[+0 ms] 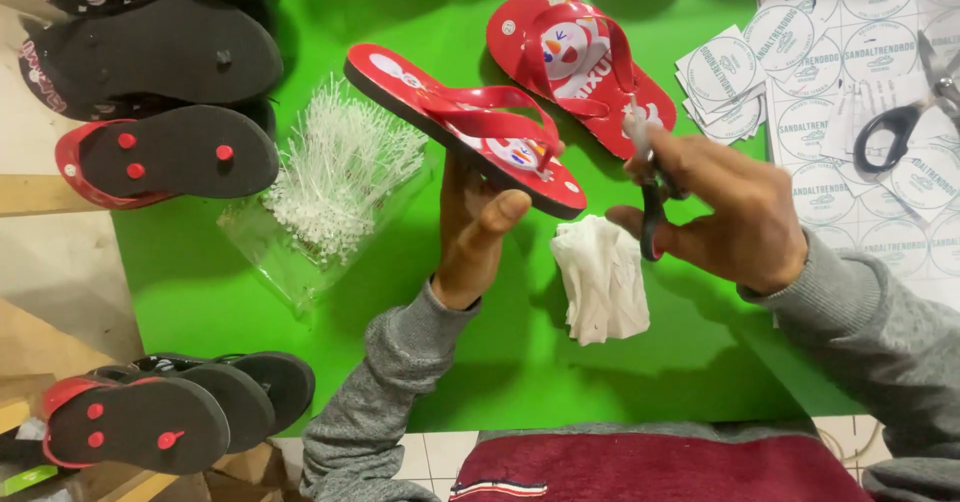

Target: Trimming excess rubber material from the edges of newly manufactured flip-flops using scissors to finish the product.

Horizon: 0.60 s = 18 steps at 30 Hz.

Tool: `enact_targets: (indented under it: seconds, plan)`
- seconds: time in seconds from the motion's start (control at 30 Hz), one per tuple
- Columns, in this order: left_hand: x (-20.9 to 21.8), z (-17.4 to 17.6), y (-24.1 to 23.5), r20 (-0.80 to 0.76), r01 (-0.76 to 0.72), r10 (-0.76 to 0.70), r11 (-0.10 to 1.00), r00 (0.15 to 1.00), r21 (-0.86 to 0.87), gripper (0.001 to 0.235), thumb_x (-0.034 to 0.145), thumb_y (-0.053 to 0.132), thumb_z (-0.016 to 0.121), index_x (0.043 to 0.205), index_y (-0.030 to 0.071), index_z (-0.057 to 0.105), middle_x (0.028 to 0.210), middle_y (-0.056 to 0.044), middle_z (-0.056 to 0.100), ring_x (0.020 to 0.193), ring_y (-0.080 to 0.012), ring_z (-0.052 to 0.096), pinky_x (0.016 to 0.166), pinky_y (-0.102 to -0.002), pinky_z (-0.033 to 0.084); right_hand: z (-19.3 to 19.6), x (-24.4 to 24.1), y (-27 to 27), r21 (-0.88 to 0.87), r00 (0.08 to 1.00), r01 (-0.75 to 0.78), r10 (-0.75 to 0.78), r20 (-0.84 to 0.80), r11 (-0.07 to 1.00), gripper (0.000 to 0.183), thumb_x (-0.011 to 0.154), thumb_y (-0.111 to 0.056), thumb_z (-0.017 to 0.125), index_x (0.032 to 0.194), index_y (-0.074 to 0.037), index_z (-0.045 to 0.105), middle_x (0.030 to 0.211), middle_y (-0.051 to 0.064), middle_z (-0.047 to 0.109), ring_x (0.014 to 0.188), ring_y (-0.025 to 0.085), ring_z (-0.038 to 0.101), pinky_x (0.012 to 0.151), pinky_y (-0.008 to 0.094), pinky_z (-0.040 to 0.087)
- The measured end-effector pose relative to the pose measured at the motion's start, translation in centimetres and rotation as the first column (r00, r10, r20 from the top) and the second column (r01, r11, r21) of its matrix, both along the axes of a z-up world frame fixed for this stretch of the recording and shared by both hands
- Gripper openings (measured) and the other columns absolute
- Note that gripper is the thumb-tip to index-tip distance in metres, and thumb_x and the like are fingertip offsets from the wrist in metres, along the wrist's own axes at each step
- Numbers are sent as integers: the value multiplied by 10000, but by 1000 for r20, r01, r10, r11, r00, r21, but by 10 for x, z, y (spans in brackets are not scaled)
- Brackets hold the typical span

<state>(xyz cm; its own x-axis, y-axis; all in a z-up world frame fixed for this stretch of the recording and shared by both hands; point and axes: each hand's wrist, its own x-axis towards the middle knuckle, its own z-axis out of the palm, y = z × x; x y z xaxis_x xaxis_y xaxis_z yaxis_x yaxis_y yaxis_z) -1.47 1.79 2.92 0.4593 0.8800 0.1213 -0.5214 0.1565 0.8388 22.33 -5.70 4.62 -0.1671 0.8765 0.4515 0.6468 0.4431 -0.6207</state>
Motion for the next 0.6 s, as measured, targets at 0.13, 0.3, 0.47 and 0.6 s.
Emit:
enact_targets:
  seconds: [0.13, 0.3, 0.47, 0.6]
  plan:
    - [7, -21, -7, -152, -44, 30, 995, 988, -93, 815, 853, 93, 795, 1488, 134, 286, 1362, -194, 569, 1168, -358, 683, 965, -477, 636, -19, 4, -22, -39, 994, -20, 24, 105, 999, 521, 978, -138, 779, 1431, -23, 547, 1144, 141, 735, 886, 193, 705, 824, 344, 591]
    - [6, -15, -6, -184, -18, 13, 999, 983, -27, 848, 886, 36, 784, 1496, 156, 206, 1390, -206, 530, 1207, -412, 686, 990, -501, 644, -19, 2, -18, 0, 991, -38, 37, 129, 999, 453, 904, -253, 840, 1187, 29, 627, 967, 144, 746, 773, 217, 713, 681, 337, 602]
    - [2, -27, -7, -147, 42, -49, 998, 988, -52, 931, 878, 98, 825, 1561, 151, 194, 1460, -174, 500, 1197, -315, 653, 1021, -462, 618, -18, -5, -15, 136, 952, -84, 39, 304, 987, 478, 955, -365, 762, 1247, 2, 668, 1006, 128, 711, 911, 303, 695, 729, 364, 576]
    - [3, -30, -5, -130, 59, -65, 997, 989, -47, 872, 879, 112, 826, 1526, 147, 243, 1397, -177, 552, 1157, -316, 669, 979, -467, 631, -8, -10, -12, 182, 937, -102, 33, 348, 978, 529, 947, -420, 790, 1248, -1, 676, 963, 99, 711, 823, 258, 684, 667, 342, 565]
